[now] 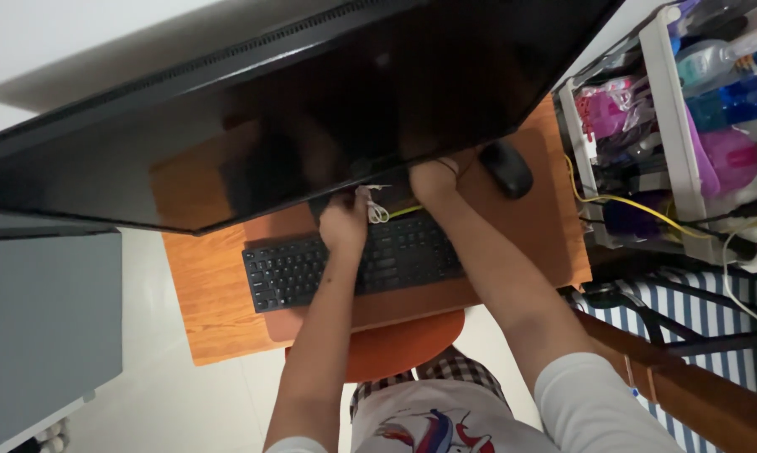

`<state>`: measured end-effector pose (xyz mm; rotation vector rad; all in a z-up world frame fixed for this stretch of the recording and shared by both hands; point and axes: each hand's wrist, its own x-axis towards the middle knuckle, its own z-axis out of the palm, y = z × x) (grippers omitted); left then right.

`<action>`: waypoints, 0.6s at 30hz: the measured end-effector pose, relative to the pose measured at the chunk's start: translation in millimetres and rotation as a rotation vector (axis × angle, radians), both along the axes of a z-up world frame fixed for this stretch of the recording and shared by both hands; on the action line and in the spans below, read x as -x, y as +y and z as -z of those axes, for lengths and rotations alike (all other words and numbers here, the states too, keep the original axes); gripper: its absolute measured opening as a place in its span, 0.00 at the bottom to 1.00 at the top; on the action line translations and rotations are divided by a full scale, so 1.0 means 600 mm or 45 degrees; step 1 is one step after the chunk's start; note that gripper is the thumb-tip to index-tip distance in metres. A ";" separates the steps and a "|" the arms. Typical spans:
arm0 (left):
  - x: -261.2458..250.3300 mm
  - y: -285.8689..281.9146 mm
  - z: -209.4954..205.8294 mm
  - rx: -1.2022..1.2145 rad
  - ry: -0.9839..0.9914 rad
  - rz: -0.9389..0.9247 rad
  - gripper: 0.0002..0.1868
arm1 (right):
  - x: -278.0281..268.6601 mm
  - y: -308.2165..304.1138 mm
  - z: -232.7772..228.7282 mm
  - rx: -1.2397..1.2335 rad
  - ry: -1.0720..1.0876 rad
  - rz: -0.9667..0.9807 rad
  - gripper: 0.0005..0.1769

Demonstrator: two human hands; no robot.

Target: Cleaning a computer monitor and speakers using wet wipes.

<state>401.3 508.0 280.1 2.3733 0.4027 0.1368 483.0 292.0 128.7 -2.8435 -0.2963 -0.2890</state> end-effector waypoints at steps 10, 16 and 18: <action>0.045 -0.007 0.045 0.526 -0.316 -0.036 0.12 | 0.020 0.017 -0.097 -0.067 0.361 0.159 0.15; 0.106 0.001 0.027 1.016 -0.516 -0.346 0.08 | 0.013 0.068 -0.159 -0.339 0.815 0.620 0.17; 0.120 0.006 -0.002 0.997 -0.686 -0.344 0.09 | 0.011 0.067 -0.148 -0.676 0.446 0.666 0.20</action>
